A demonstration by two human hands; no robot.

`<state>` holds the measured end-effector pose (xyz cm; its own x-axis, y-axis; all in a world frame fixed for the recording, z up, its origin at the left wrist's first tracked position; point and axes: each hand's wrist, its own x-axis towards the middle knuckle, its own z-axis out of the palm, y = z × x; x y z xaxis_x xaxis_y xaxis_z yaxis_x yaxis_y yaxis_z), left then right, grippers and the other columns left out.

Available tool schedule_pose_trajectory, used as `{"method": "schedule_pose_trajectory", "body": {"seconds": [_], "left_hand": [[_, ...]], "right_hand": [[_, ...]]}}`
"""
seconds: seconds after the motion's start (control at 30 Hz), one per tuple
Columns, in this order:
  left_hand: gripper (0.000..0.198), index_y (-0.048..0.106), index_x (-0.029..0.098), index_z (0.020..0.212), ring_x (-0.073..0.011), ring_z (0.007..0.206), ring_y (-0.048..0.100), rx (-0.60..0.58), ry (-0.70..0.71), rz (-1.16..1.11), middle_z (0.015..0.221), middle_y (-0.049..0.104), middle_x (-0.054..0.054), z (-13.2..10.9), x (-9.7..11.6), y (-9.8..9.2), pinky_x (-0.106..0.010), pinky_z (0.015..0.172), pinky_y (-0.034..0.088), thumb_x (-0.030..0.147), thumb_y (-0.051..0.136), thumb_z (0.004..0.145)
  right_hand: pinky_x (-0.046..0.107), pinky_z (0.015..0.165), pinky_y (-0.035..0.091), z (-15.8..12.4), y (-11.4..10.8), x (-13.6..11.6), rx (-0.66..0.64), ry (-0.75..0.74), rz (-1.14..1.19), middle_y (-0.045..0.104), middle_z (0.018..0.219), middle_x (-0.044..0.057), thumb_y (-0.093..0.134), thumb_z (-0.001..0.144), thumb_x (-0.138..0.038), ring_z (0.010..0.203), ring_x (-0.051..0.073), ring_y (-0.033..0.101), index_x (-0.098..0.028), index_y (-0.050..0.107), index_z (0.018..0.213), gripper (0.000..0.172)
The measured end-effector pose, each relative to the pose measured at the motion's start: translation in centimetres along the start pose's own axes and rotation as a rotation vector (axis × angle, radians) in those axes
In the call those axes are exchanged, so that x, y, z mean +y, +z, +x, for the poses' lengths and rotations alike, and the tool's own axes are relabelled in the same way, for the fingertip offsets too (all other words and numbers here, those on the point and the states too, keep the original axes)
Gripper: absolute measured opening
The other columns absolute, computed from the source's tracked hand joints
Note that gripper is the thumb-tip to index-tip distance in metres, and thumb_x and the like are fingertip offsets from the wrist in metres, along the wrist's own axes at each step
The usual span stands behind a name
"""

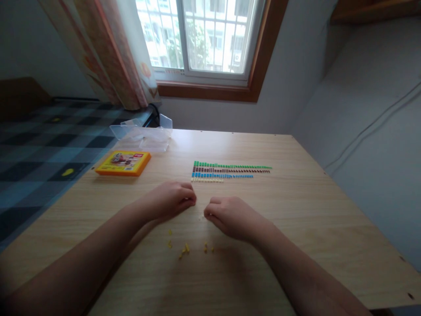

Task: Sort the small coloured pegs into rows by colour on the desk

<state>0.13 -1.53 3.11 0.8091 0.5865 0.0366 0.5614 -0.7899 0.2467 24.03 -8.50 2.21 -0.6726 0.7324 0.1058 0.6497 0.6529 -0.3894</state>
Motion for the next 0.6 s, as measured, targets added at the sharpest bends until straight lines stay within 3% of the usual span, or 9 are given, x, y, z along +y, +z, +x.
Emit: {"method": "schedule_pose_trajectory", "body": {"seconds": [0.17, 0.3, 0.5, 0.6], "left_hand": [[0.021, 0.072, 0.019, 0.080, -0.0180, 0.077, 0.066, -0.024, -0.019, 0.209, 0.088, 0.073, -0.004, 0.2, 0.8, -0.7, -0.028, 0.067, 0.046, 0.022, 0.056, 0.093], [0.021, 0.073, 0.018, 0.080, -0.0200, 0.077, 0.067, -0.045, -0.045, 0.286, 0.087, 0.073, -0.006, 0.5, 1.0, -0.7, -0.029, 0.063, 0.046, 0.020, 0.056, 0.092], [0.022, 0.072, 0.019, 0.077, -0.0187, 0.078, 0.066, 0.038, 0.009, 0.260, 0.083, 0.072, -0.004, 0.8, 0.8, 0.4, -0.029, 0.065, 0.047, 0.020, 0.055, 0.092], [0.021, 0.071, 0.020, 0.077, -0.0183, 0.077, 0.065, 0.068, 0.032, 0.245, 0.083, 0.072, -0.003, 1.0, 0.6, 1.0, -0.029, 0.065, 0.047, 0.021, 0.056, 0.092]], "right_hand": [[0.027, 0.068, 0.039, -0.9, -1.9, 1.2, 0.030, 0.159, -0.153, 0.069, 0.090, 0.003, 0.053, 0.097, -0.017, 0.077, 0.015, 0.060, -0.020, 0.068, 0.086, 0.019], [0.029, 0.063, 0.035, -1.1, -1.9, 1.7, 0.016, 0.291, -0.282, 0.071, 0.086, 0.004, 0.053, 0.095, -0.017, 0.072, 0.016, 0.061, -0.019, 0.067, 0.077, 0.024], [0.028, 0.062, 0.035, -0.5, -1.0, 1.6, 0.073, 0.313, -0.274, 0.073, 0.083, 0.003, 0.056, 0.093, -0.020, 0.069, 0.015, 0.061, -0.021, 0.071, 0.074, 0.025], [0.027, 0.068, 0.041, -0.8, -1.6, 2.7, 0.143, 0.312, -0.191, 0.075, 0.087, 0.003, 0.060, 0.090, -0.020, 0.077, 0.017, 0.064, -0.023, 0.076, 0.082, 0.018]]}}
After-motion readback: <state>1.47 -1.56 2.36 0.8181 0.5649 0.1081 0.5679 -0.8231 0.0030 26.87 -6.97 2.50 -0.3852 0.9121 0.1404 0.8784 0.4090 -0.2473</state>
